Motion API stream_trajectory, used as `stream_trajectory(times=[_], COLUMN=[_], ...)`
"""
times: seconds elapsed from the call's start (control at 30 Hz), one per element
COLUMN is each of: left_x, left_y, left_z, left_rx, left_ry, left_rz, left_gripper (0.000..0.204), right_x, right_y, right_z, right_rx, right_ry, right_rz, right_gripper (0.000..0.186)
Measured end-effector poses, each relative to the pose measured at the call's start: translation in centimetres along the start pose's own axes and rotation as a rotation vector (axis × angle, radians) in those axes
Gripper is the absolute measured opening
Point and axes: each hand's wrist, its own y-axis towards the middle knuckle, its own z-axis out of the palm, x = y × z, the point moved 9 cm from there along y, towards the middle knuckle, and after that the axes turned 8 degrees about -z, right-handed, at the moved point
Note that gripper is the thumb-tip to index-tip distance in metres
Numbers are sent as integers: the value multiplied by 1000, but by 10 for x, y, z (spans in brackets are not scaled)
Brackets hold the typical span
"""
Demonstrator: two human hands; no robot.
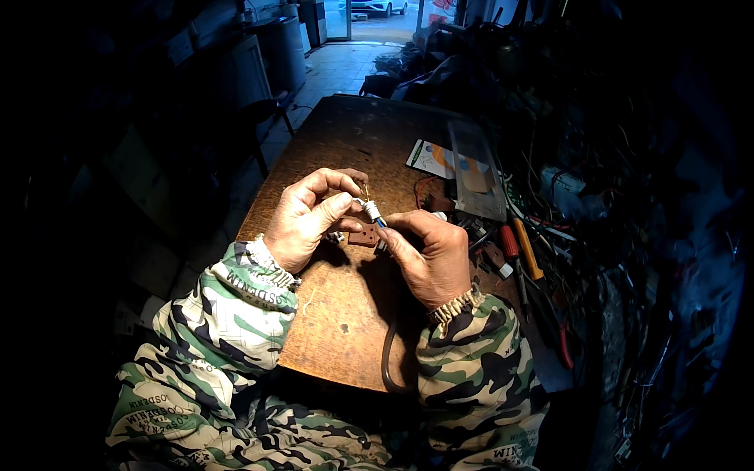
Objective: The person sits at a workbench and assembles small electrical connectors and wires. They insert wires into a white plastic connector, then attach a black connector and a brown component, manipulating the parts by hand throughout.
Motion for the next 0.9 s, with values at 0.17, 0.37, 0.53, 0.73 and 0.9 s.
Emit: stream_trajectory(times=[0.17, 0.37, 0.53, 0.73, 0.9], left_x=[11, 14, 32, 31, 29], left_y=[2, -4, -8, -7, -7], left_z=[-4, -5, 6, 9, 12], left_rx=[-23, -78, 37, 90, 62], left_ry=[-38, -117, -296, -157, -27], left_rz=[-78, -204, -373, -353, -338], left_gripper=[17, 29, 29, 25, 23], right_x=[12, 22, 29, 31, 28], right_y=[-1, 0, -3, -3, -5], right_z=[4, 1, 1, 1, -1], right_rx=[11, -36, -45, -35, -101], right_ry=[-25, -128, -162, -181, -215], right_rz=[-105, -201, -290, -296, -289], right_gripper=[12, 11, 12, 11, 11])
